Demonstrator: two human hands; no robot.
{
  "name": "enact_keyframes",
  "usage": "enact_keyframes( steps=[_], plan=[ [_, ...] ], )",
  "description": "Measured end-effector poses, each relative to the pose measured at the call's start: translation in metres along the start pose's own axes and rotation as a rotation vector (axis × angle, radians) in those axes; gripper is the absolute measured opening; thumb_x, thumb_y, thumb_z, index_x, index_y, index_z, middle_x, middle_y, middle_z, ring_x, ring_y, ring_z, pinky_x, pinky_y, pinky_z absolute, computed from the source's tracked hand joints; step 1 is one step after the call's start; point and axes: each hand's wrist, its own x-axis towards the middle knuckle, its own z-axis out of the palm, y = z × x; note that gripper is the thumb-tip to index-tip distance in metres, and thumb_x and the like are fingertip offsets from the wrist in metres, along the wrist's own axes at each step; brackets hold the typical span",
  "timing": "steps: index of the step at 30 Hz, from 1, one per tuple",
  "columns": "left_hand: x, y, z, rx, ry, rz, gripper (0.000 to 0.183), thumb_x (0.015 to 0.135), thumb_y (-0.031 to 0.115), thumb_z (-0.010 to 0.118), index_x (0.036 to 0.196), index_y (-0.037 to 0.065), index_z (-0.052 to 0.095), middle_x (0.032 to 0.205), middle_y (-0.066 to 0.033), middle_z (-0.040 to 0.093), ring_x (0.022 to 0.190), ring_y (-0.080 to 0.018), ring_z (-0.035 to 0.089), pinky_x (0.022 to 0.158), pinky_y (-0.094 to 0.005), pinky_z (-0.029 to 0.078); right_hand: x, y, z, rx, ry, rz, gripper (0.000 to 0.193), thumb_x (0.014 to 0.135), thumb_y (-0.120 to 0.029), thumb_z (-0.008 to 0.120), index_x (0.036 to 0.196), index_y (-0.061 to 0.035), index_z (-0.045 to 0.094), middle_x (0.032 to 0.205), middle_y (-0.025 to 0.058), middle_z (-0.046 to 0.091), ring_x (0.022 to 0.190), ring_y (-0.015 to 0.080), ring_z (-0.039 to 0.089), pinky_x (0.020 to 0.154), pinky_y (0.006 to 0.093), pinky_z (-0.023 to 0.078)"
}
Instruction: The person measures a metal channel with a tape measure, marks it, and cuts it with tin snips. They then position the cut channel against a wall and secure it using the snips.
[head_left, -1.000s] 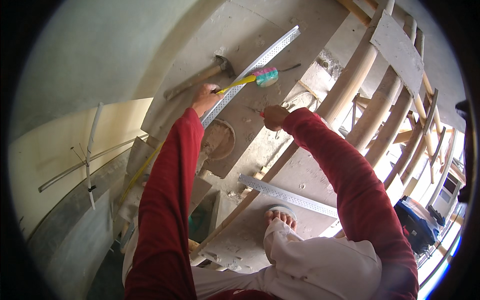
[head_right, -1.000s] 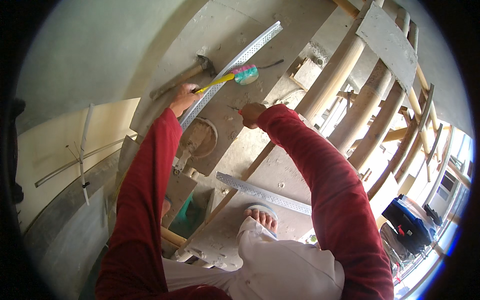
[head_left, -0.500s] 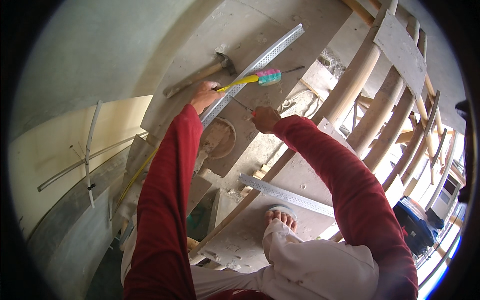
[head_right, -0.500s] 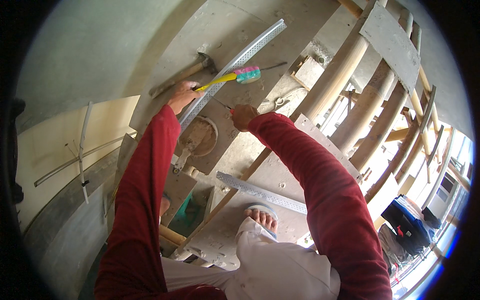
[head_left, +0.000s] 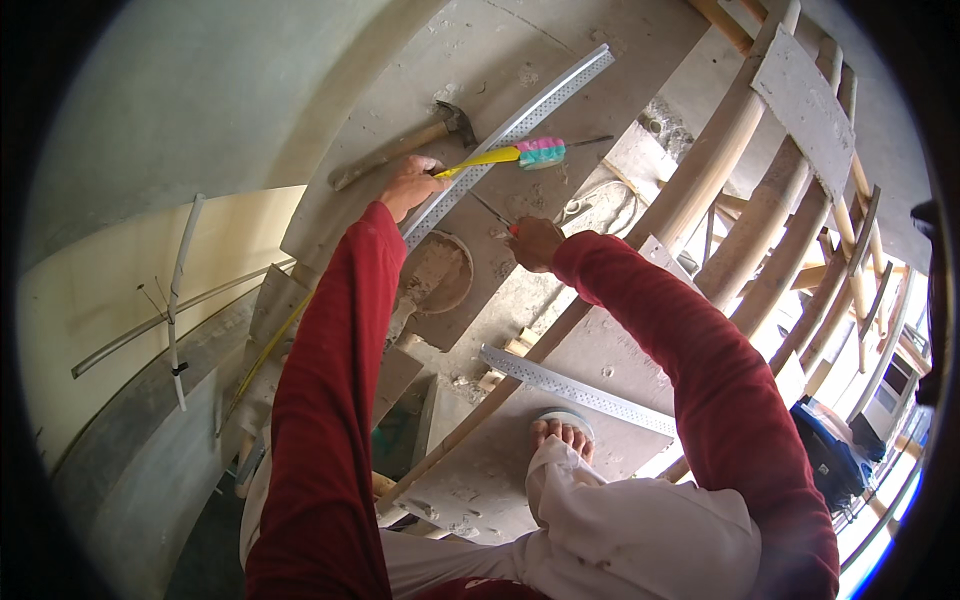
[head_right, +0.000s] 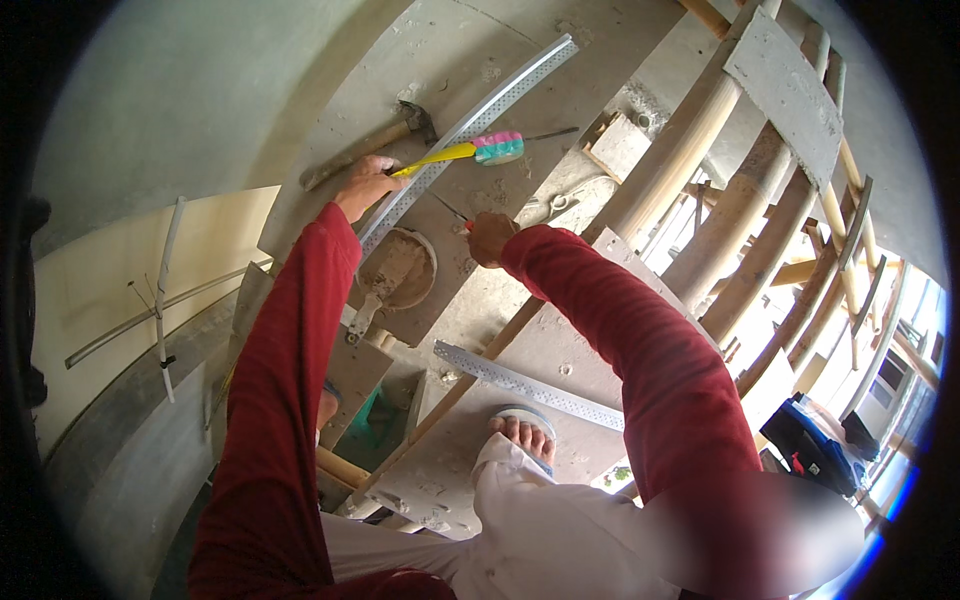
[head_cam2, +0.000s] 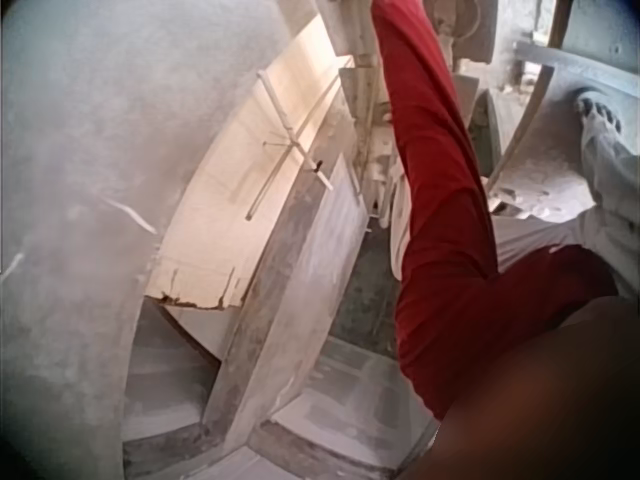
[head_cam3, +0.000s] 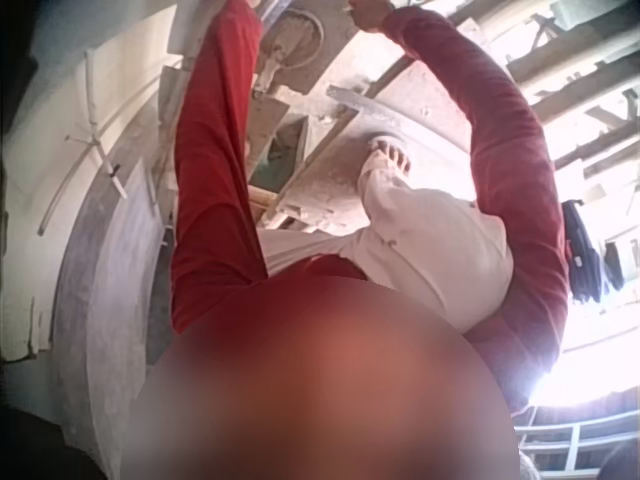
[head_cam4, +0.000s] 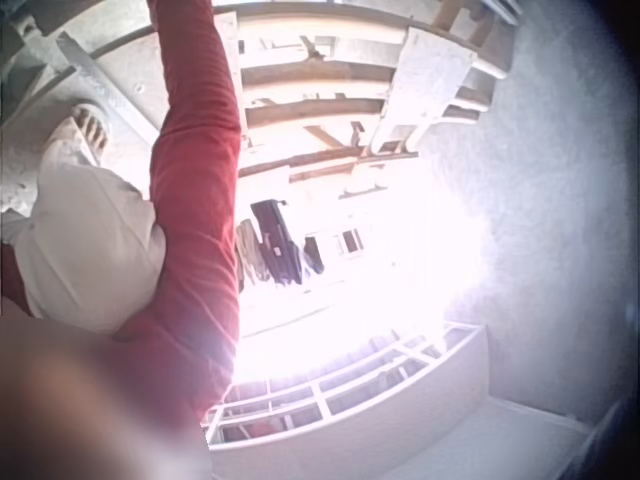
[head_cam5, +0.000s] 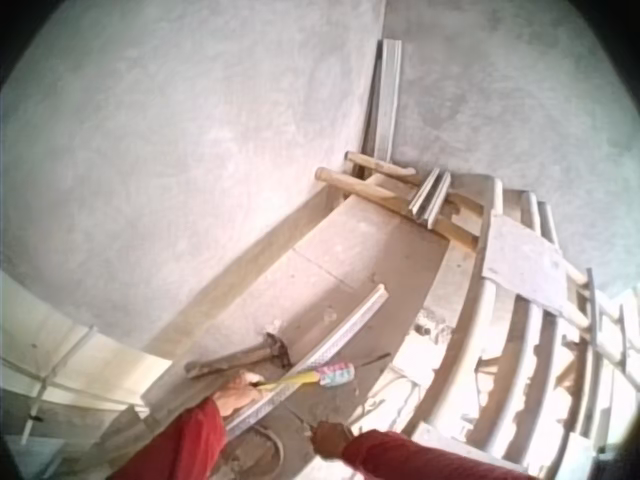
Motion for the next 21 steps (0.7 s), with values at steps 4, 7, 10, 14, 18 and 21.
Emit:
enact_keyframes(
  steps=[4, 7, 10, 14, 18, 21],
  plan=[
    [0.003, 0.0, -0.005, -0.03, -0.081, -0.009, 0.046, 0.08, 0.029, 0.075, 0.111, -0.005, 0.068, 0.097, -0.0118, 0.07, 0.092, -0.0165, 0.063, 0.084, -0.0312, 0.048, 0.007, 0.003, 0.004, -0.05, 0.019, -0.009, 0.039, 0.093, -0.038, 0.062, 0.105, -0.0004, 0.064, 0.102, 0.0239, 0.068, 0.1, 0.0417, 0.066, 0.086, 0.0475, 0.052],
    [0.005, 0.002, -0.008, -0.028, -0.115, -0.014, 0.047, 0.08, 0.027, 0.075, 0.114, -0.005, 0.066, 0.099, -0.0125, 0.069, 0.093, -0.0174, 0.063, 0.085, -0.0311, 0.048, 0.011, 0.001, 0.008, -0.063, 0.009, -0.018, 0.042, 0.093, -0.039, 0.062, 0.105, 0.0002, 0.064, 0.103, 0.0238, 0.068, 0.101, 0.0417, 0.065, 0.087, 0.0476, 0.051],
    [0.002, 0.004, -0.008, -0.009, -0.07, -0.016, 0.05, 0.08, 0.026, 0.075, 0.118, -0.006, 0.064, 0.103, -0.0139, 0.068, 0.097, -0.0187, 0.062, 0.086, -0.0311, 0.048, 0.011, 0.0, 0.01, -0.019, 0.044, -0.002, 0.043, 0.092, -0.041, 0.062, 0.104, 0.0008, 0.064, 0.103, 0.024, 0.068, 0.1, 0.0417, 0.065, 0.087, 0.0477, 0.051],
    [-0.004, 0.014, -0.013, 0.012, -0.124, -0.057, 0.054, 0.08, 0.032, 0.075, 0.12, -0.003, 0.064, 0.12, -0.0171, 0.062, 0.113, -0.022, 0.057, 0.096, -0.0338, 0.044, 0.008, 0.0, 0.01, 0.008, 0.084, 0.009, 0.043, 0.092, -0.041, 0.062, 0.103, 0.001, 0.065, 0.103, 0.025, 0.068, 0.099, 0.0423, 0.066, 0.087, 0.0478, 0.051],
    [-0.01, 0.023, -0.015, 0.025, -0.112, -0.083, 0.059, 0.08, 0.033, 0.075, 0.124, -0.004, 0.062, 0.125, -0.0182, 0.06, 0.118, -0.0246, 0.056, 0.1, -0.0342, 0.042, 0.007, 0.001, 0.01, -0.047, 0.074, -0.037, 0.042, 0.092, -0.043, 0.062, 0.095, -0.0015, 0.071, 0.093, 0.0235, 0.071, 0.093, 0.0407, 0.069, 0.081, 0.0466, 0.056],
    [-0.014, 0.024, -0.01, -0.089, -0.033, -0.004, 0.033, 0.08, 0.018, 0.072, 0.103, -0.005, 0.069, 0.086, -0.0068, 0.068, 0.081, -0.0122, 0.06, 0.074, -0.0285, 0.048, 0.008, 0.002, 0.011, -0.056, 0.086, -0.054, 0.04, 0.093, -0.04, 0.06, 0.093, -0.0014, 0.071, 0.093, 0.0252, 0.07, 0.093, 0.0418, 0.069, 0.08, 0.0472, 0.056]
  ],
)
